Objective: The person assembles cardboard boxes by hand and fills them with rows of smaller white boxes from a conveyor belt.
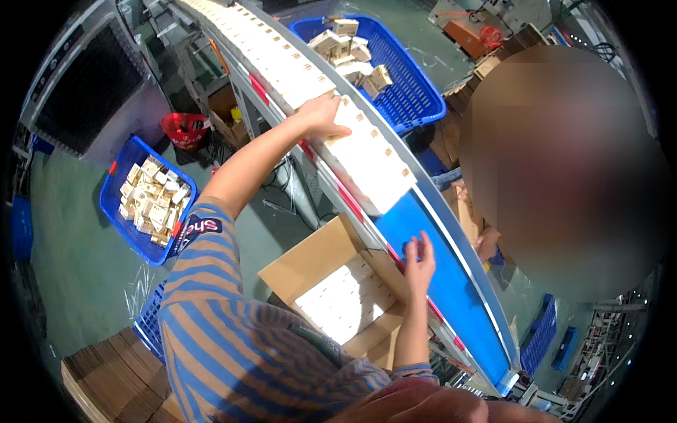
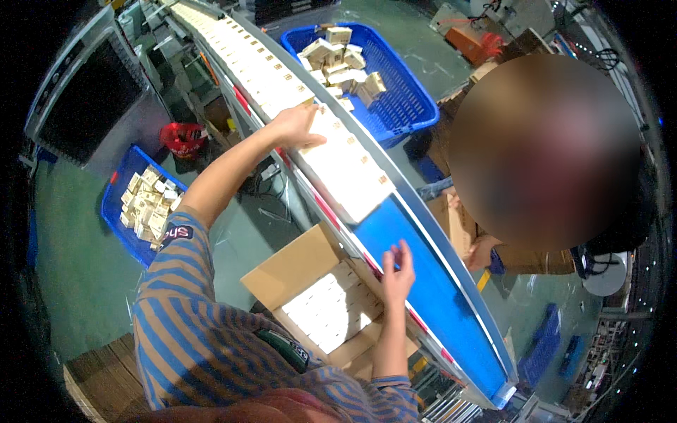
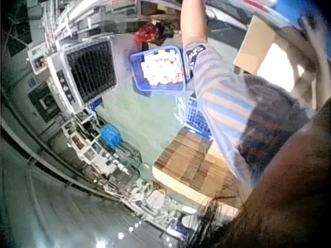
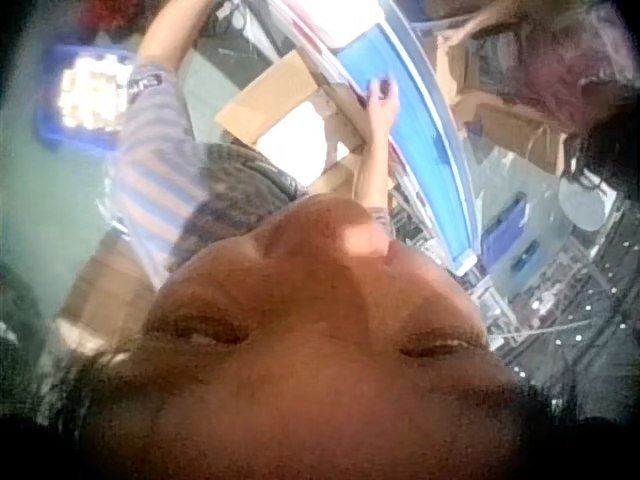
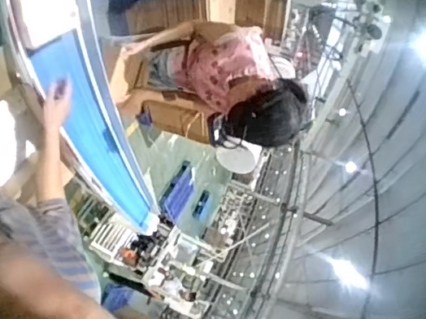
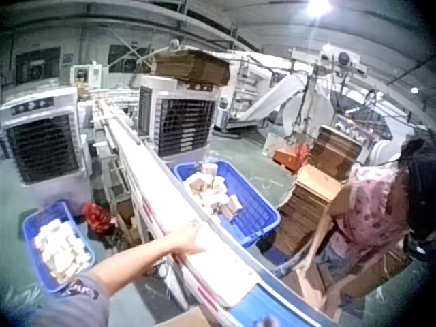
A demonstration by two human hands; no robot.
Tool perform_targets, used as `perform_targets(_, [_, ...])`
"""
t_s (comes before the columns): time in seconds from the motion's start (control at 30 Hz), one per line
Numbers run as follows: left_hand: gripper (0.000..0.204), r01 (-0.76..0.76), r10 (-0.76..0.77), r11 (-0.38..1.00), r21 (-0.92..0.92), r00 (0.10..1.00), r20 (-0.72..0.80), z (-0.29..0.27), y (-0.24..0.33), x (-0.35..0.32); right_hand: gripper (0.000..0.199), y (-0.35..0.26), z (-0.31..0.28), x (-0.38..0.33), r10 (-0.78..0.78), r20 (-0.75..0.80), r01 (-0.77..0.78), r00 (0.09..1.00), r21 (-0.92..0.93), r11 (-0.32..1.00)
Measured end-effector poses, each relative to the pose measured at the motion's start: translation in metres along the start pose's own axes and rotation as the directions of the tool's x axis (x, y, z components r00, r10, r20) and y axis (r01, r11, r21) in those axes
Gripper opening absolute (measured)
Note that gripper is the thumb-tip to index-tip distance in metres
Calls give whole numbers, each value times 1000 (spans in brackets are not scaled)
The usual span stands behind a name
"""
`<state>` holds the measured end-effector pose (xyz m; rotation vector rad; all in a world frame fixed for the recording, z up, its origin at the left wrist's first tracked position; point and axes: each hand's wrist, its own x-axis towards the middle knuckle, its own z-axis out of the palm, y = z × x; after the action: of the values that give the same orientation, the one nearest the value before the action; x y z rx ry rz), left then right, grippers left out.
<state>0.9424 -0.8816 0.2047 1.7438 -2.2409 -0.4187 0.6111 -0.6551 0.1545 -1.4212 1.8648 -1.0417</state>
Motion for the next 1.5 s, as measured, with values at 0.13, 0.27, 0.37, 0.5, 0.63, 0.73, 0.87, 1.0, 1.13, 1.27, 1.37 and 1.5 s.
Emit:
perform_targets(0.13, [68,83,290,571,-816,910,296,48,22,2,53,-2,23,42,125,41,-129,991,116,985])
perform_targets(0.27, [64,8,297,589,-808,928,226,38,33,-6,54,-29,26,58,210,111,-237,971,493,837])
perform_targets(0.37, [68,-3,144,670,-742,982,126,-33,9,-4,55,-74,49,72,55,110,-102,992,489,866])
perform_targets(0.5, [59,-19,26,855,-519,1000,7,-135,-72,30,54,-160,109,117,-84,326,-115,942,546,830])
perform_targets(0.63, [91,359,-319,897,-257,930,184,-132,-185,38,70,-207,193,122,-73,442,-168,894,481,860])
perform_targets(0.73, [108,348,-268,729,-589,937,222,-113,-168,28,70,-170,206,120,-60,241,-61,969,466,883])
perform_targets(0.87, [93,336,-345,339,-879,913,216,-80,-139,33,70,-147,166,104,-27,254,-81,967,405,911])
perform_targets(1.0, [86,246,58,379,-892,956,288,13,-118,46,68,-99,81,79,60,384,-193,921,317,929])
perform_targets(1.13, [77,413,183,349,-841,850,493,52,42,-1,69,6,10,49,178,127,-216,976,680,701])
perform_targets(1.27, [83,308,380,123,-944,864,331,72,116,-34,70,11,-53,10,160,-27,-81,987,771,632])
perform_targets(1.37, [64,284,385,237,-929,851,358,46,139,-73,62,-3,-109,-45,85,-117,16,989,673,740])
perform_targets(1.5, [55,322,433,394,-861,762,483,28,150,-161,54,9,-147,-154,252,-34,-163,967,679,716])
